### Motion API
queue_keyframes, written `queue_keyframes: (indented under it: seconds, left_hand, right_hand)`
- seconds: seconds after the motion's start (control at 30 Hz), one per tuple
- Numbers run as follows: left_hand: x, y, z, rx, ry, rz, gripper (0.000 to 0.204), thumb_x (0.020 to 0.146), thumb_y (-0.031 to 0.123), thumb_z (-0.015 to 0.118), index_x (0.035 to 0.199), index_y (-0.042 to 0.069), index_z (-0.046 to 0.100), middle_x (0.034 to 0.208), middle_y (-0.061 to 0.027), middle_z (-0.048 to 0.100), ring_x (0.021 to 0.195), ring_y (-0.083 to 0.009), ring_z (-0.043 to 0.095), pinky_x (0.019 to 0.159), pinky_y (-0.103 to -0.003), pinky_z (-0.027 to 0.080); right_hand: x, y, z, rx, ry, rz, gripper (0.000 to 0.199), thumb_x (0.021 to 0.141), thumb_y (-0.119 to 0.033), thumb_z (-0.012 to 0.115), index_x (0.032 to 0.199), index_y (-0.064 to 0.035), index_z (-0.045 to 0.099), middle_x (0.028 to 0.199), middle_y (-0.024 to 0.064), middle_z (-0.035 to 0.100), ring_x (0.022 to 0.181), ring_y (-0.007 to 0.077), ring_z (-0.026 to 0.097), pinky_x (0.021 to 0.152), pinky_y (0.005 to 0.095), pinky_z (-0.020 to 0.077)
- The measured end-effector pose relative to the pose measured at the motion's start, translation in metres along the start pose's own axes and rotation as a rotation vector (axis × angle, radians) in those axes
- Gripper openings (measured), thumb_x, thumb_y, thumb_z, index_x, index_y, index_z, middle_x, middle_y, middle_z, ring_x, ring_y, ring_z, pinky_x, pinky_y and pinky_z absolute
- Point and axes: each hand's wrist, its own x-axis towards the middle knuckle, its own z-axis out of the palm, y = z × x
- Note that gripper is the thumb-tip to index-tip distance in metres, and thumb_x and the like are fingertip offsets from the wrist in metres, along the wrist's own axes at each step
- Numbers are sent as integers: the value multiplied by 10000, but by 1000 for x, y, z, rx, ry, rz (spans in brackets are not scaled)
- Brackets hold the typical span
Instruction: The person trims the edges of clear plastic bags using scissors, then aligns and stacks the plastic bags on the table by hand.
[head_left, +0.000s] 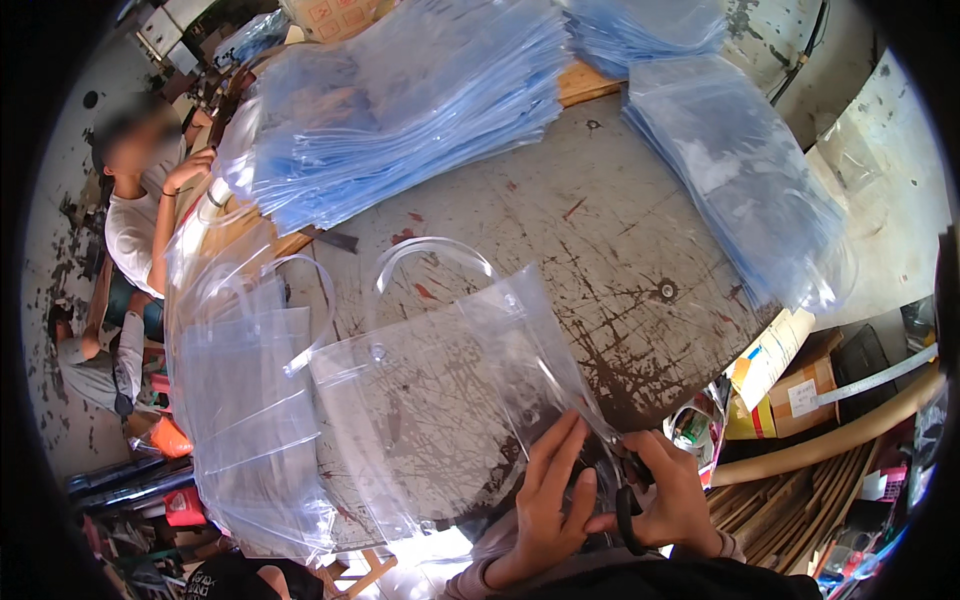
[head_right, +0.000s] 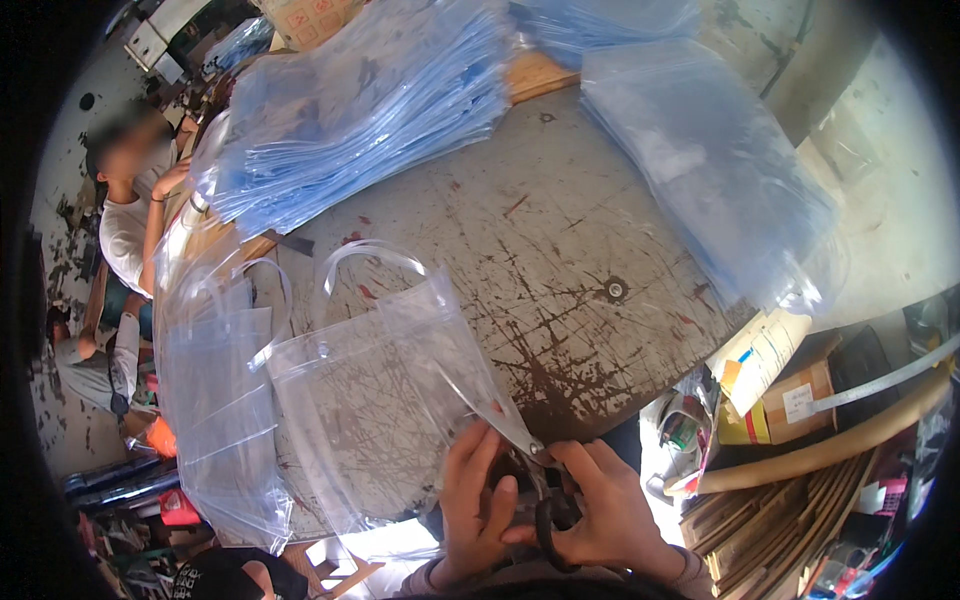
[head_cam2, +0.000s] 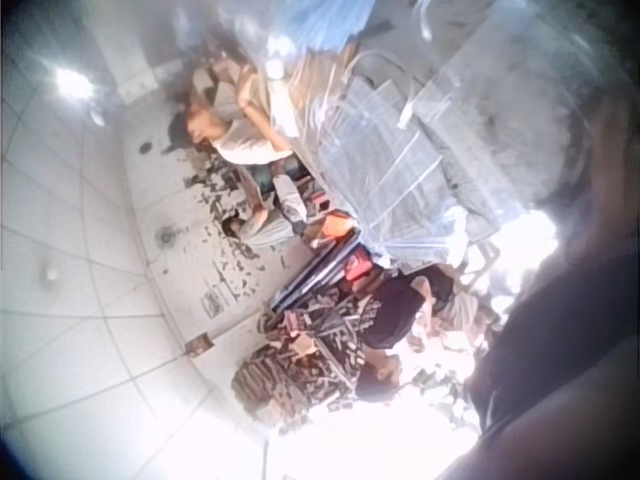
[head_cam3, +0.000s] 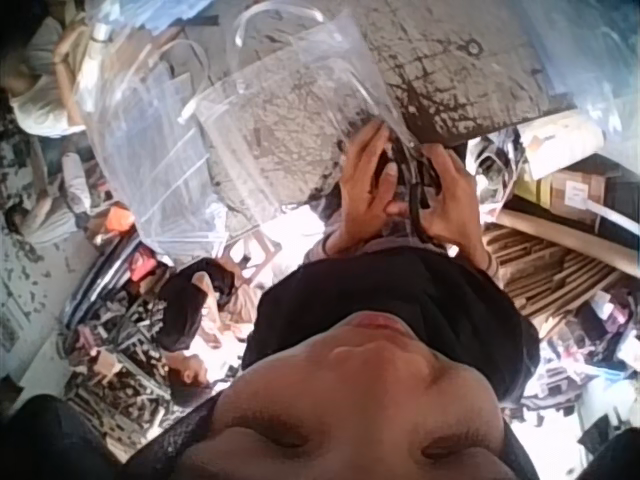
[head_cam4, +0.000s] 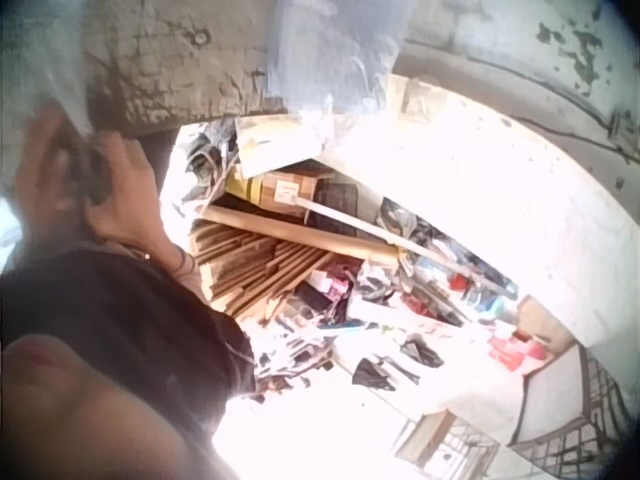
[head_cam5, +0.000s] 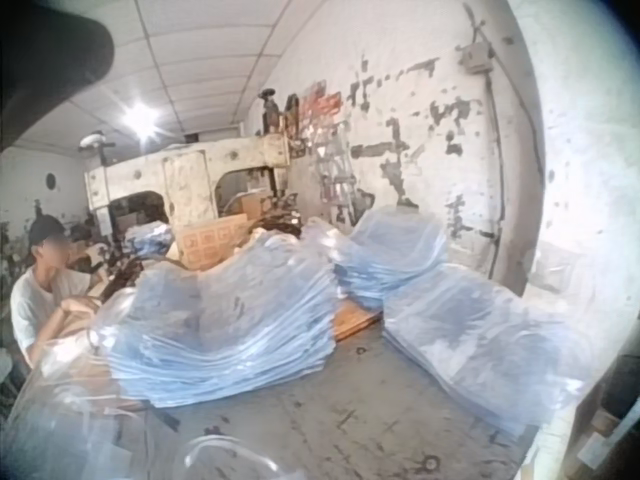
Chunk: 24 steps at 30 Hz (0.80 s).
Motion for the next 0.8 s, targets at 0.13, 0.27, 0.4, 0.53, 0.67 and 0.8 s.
queue_keyframes:
  seconds: [0.13, 0.27, 0.4, 0.53, 0.67, 0.8]
  left_hand:
    - [-1, 2, -2, 6, -54, 9, 418, 840, -9, 490, 1256, -42, 461, 1290, -196, 442, 1128, -328, 488, 926, -349, 406]
    - [6, 4, -3, -26, -105, -35, 399, 851, 36, 485, 1235, -69, 466, 1296, -237, 421, 1150, -344, 479, 948, -369, 386]
    - [5, 3, -4, -4, -100, -28, 413, 837, 24, 497, 1238, -68, 469, 1304, -231, 417, 1160, -343, 474, 956, -361, 381]
    - [3, -2, -4, 116, -131, 55, 528, 820, 77, 547, 1296, -80, 383, 1341, -269, 345, 1205, -367, 419, 995, -386, 339]
    - [2, -1, 6, 136, 0, 96, 730, 783, 156, 618, 1356, -90, 239, 1369, -306, 261, 1252, -409, 337, 1020, -426, 295]
    - [4, 1, 14, 210, -11, 111, 891, 723, 200, 676, 1376, -90, 143, 1382, -319, 219, 1294, -434, 244, 1033, -451, 267]
  right_hand:
    - [1, -3, 0, -50, 104, -35, 661, 510, -398, 859, 968, -28, 559, 722, 76, 509, 564, 187, 514, 502, 300, 425]
    - [-2, 0, 0, -117, 145, 5, 636, 502, -370, 864, 962, -43, 572, 675, 66, 519, 528, 182, 512, 483, 297, 417]
    - [-3, 5, 3, -41, 123, 66, 590, 511, -308, 861, 958, -53, 572, 699, 77, 528, 552, 193, 517, 505, 305, 425]
    - [-2, 2, -11, -38, 110, 85, 572, 520, -250, 845, 978, -52, 565, 736, 89, 533, 611, 207, 532, 544, 311, 433]
    - [3, 13, -31, -202, 363, 39, 542, 571, -140, 761, 1055, -42, 537, 842, 102, 524, 716, 238, 521, 592, 303, 426]
    - [27, 26, -39, -405, 483, -6, 594, 605, -92, 714, 1146, -25, 477, 962, 153, 500, 871, 295, 503, 671, 352, 439]
